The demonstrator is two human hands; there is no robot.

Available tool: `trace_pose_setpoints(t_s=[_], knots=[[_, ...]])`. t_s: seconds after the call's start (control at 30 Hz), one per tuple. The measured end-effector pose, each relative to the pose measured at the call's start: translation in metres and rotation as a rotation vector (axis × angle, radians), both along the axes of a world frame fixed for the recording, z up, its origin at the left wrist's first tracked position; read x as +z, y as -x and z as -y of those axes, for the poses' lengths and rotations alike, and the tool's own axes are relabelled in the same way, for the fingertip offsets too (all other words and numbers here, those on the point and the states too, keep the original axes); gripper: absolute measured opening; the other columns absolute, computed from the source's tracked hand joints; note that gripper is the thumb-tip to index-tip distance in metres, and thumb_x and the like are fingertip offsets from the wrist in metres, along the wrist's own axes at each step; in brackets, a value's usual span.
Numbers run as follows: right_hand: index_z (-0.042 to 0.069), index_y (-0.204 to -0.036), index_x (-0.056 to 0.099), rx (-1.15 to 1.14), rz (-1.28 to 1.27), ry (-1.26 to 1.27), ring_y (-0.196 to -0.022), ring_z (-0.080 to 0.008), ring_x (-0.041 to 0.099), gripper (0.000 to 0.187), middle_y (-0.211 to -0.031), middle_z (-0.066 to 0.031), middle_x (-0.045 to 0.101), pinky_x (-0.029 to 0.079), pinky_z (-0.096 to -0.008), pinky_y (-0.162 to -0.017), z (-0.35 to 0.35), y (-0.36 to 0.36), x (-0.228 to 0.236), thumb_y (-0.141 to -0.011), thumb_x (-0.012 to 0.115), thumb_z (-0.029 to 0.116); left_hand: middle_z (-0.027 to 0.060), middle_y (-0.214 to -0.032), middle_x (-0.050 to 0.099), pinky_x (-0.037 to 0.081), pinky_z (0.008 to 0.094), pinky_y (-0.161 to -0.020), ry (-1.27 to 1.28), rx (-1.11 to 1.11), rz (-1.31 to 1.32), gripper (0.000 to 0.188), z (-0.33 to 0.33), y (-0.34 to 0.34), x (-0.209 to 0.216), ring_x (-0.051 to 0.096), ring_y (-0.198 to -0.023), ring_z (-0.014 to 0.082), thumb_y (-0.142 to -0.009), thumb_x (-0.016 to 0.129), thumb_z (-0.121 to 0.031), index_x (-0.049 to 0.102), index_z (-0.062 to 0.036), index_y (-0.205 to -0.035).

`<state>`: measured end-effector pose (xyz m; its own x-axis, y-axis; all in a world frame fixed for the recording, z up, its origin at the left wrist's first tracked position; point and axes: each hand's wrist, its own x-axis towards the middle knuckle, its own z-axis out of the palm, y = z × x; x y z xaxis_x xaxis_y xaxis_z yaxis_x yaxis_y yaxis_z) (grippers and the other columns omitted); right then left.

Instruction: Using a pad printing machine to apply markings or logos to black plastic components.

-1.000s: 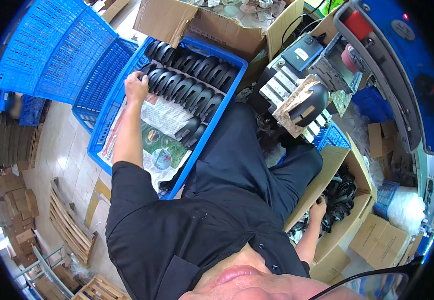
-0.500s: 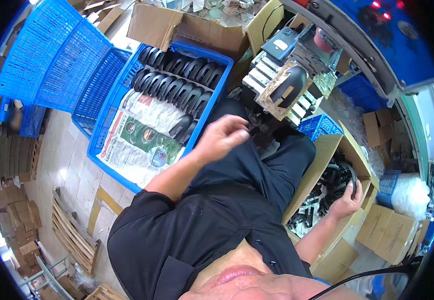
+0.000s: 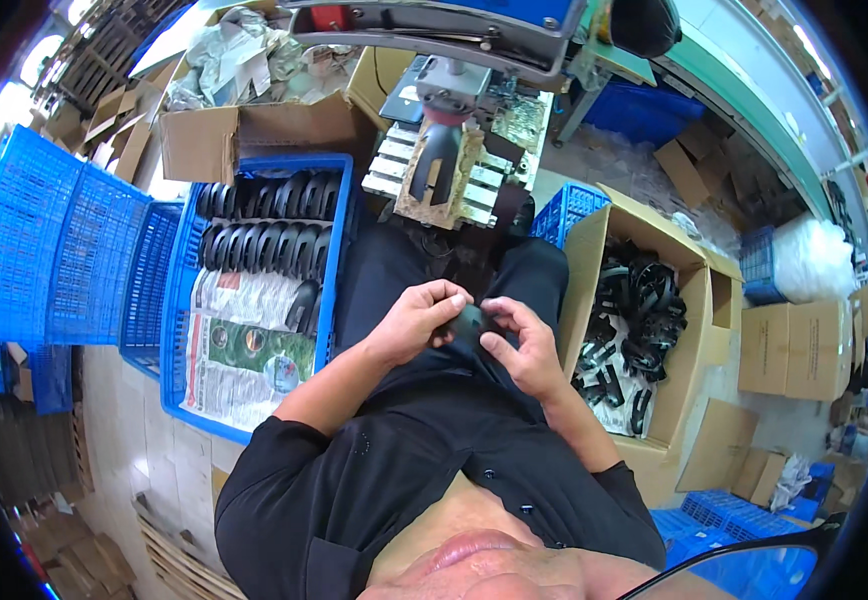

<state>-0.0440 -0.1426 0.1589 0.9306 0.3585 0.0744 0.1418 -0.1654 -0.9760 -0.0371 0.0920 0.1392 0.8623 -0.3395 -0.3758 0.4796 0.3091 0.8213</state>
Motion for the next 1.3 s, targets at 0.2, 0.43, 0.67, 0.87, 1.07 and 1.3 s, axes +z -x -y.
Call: trace_pose_setpoints(t_s=[0.2,0.43,0.67,0.87,1.07,1.3], knots=[[-0.001,-0.119,0.073,0.195,-0.255,0.211,-0.093,-0.0207,0.073,0.03,-0.102,-0.0137,0.077,0.056,-0.034,-0.084,0.001,-0.013,0.006,-0.093,0.082,0.01,0.0034,-0.093,0.07,0.055,0.0278,-0.068,-0.483,-0.086,0.357,0.026,0.003,0.0,0.031,0.065,-0.079,0.0089,-0.111,0.063,-0.024,0.071,-0.0005,-0.12],[-0.002,-0.114,0.077,-0.005,-0.094,0.173,-0.091,-0.0185,0.068,0.029,-0.103,-0.0115,0.073,0.054,-0.0327,-0.084,0.012,-0.02,-0.006,-0.09,0.085,0.012,0.0105,-0.095,0.071,0.057,0.0346,-0.076,-0.94,0.302,0.826,0.026,-0.015,-0.036,0.055,0.069,-0.081,0.0196,-0.098,0.079,-0.019,0.072,-0.0005,-0.116],[-0.001,-0.103,0.077,-0.26,-0.131,-0.206,-0.081,-0.0053,0.061,0.016,-0.09,0.0041,0.068,0.051,-0.0234,-0.074,0.008,-0.058,0.006,-0.089,0.085,-0.001,0.0173,-0.105,0.069,0.056,0.0474,-0.084,-1.355,0.602,1.16,0.044,-0.018,-0.106,0.087,0.069,-0.096,0.0371,-0.085,0.087,-0.032,0.067,-0.0015,-0.11],[-0.003,-0.112,0.074,-0.285,-0.103,-0.311,-0.08,-0.0065,0.063,0.024,-0.092,0.0012,0.071,0.053,-0.0242,-0.073,-0.017,-0.093,0.036,-0.091,0.085,0.004,0.0173,-0.098,0.069,0.056,0.0488,-0.082,-1.412,0.648,1.102,0.043,-0.014,-0.123,0.094,0.069,-0.093,0.0392,-0.084,0.086,-0.034,0.066,-0.002,-0.103],[-0.002,-0.132,0.061,-0.201,-0.08,-0.315,-0.083,-0.0098,0.066,0.045,-0.097,-0.003,0.069,0.055,-0.0258,-0.073,-0.059,-0.133,0.057,-0.093,0.083,0.005,0.0158,-0.093,0.069,0.057,0.0454,-0.076,-1.311,0.761,1.014,0.037,-0.033,-0.096,0.089,0.07,-0.084,0.0354,-0.082,0.087,-0.028,0.066,-0.0019,-0.096],[0.005,-0.144,0.061,-0.208,0.073,-0.123,-0.079,-0.011,0.063,0.061,-0.092,-0.0037,0.065,0.054,-0.0276,-0.072,-0.116,-0.174,0.042,-0.089,0.087,0.008,0.0149,-0.091,0.068,0.057,0.0441,-0.074,-1.291,0.77,0.839,0.037,-0.082,-0.042,0.057,0.068,-0.081,0.0333,-0.082,0.089,-0.026,0.067,-0.0025,-0.099]])
